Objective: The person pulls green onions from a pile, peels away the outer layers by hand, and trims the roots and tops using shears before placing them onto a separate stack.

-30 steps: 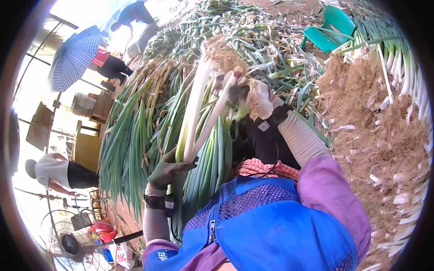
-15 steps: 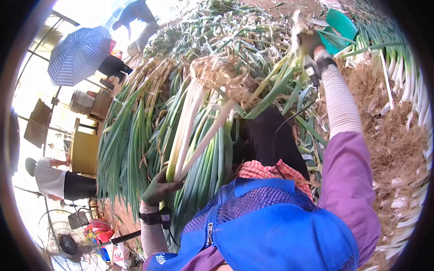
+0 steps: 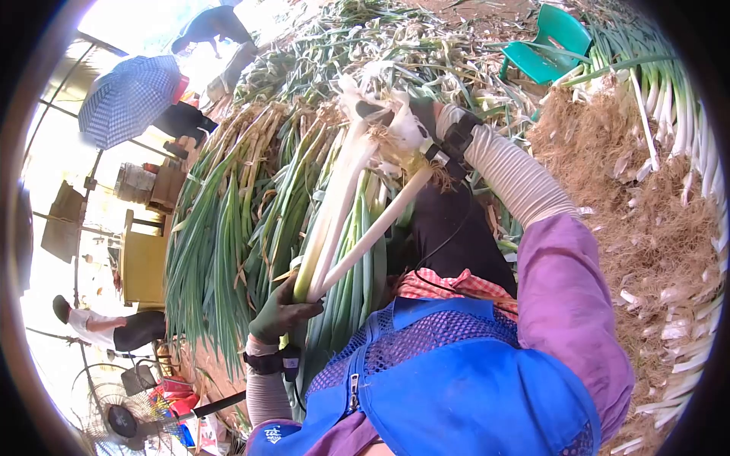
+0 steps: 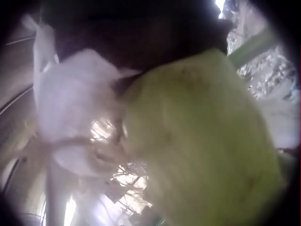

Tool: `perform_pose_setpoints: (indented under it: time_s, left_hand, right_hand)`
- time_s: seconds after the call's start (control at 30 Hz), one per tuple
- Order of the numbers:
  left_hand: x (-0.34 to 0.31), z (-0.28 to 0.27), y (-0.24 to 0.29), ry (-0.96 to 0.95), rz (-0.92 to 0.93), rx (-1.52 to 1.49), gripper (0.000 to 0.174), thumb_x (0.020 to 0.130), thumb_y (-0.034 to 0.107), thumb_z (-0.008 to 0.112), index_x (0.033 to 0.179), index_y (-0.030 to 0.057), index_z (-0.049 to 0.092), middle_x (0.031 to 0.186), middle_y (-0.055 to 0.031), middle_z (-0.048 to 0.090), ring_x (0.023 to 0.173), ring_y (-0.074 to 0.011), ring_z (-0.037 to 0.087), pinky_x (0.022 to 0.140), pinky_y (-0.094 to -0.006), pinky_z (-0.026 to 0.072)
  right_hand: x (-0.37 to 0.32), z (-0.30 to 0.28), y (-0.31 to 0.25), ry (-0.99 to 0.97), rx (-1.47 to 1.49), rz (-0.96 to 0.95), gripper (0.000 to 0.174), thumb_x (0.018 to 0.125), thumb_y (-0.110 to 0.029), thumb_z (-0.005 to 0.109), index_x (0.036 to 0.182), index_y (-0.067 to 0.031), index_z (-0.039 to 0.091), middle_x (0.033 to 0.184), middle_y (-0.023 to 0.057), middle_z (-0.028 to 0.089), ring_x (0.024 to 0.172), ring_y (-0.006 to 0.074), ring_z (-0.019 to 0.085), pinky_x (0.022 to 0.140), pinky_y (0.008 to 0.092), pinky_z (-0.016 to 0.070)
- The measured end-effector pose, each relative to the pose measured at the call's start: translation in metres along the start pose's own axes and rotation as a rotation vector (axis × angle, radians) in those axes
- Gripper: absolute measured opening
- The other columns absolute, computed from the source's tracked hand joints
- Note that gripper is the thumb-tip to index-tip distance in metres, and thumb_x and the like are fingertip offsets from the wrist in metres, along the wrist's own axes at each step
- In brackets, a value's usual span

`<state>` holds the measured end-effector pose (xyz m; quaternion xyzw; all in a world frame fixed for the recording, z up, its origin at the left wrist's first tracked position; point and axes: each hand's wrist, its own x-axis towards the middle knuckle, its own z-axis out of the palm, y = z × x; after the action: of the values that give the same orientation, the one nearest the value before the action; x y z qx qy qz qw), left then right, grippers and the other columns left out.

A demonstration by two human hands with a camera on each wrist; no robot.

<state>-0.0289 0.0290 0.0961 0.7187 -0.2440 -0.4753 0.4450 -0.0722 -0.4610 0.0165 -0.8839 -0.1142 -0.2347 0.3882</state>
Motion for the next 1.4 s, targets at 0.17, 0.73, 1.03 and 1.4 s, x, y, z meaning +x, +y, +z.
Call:
perform_pose_setpoints:
  time_s: [0.17, 0.73, 1.03, 1.4]
  left_hand:
    - [0.001, -0.01, -0.007, -0.015, -0.036, -0.042, 0.058, 0.079, 0.001, 0.076, 0.132, 0.0054, 0.053, 0.106, 0.002, 0.057, 0.096, -0.0084, 0.055, 0.085, -0.0243, 0.0487]
    - [-0.033, -0.065, -0.059, 0.092, -0.081, -0.172, 0.062, 0.078, -0.004, 0.073, 0.134, 0.0042, 0.049, 0.107, -0.0037, 0.062, 0.093, -0.0148, 0.064, 0.084, -0.0312, 0.0561]
    - [0.015, -0.03, -0.036, 0.04, 0.053, -0.044, 0.063, 0.08, -0.001, 0.073, 0.137, 0.0048, 0.048, 0.113, 0.0, 0.057, 0.097, -0.0093, 0.057, 0.084, -0.0259, 0.0506]
    - [0.042, -0.003, -0.024, 0.218, 0.215, 0.338, 0.057, 0.075, 0.007, 0.07, 0.13, 0.0039, 0.054, 0.106, -0.0052, 0.061, 0.091, -0.0157, 0.059, 0.078, -0.0303, 0.0492]
  right_hand:
    - [-0.006, -0.002, -0.024, -0.154, 0.063, 0.179, 0.032, 0.087, -0.014, 0.065, 0.117, -0.0027, 0.061, 0.115, 0.0116, 0.063, 0.1, 0.023, 0.063, 0.087, 0.0349, 0.0513]
    - [-0.205, -0.251, 0.049, 0.81, 0.195, 0.581, 0.037, 0.091, -0.027, 0.064, 0.121, -0.0058, 0.062, 0.105, 0.0053, 0.067, 0.093, 0.0186, 0.065, 0.082, 0.0332, 0.0529]
    - [-0.068, -0.072, -0.062, 0.18, 0.015, 0.157, 0.041, 0.086, -0.022, 0.071, 0.12, -0.0015, 0.059, 0.106, 0.0087, 0.069, 0.098, 0.0176, 0.064, 0.089, 0.0333, 0.0518]
    - [-0.011, -0.001, -0.125, 0.148, -0.286, 0.329, 0.036, 0.081, -0.031, 0.074, 0.098, -0.0013, 0.063, 0.079, 0.0177, 0.063, 0.079, 0.0348, 0.066, 0.073, 0.0424, 0.0506]
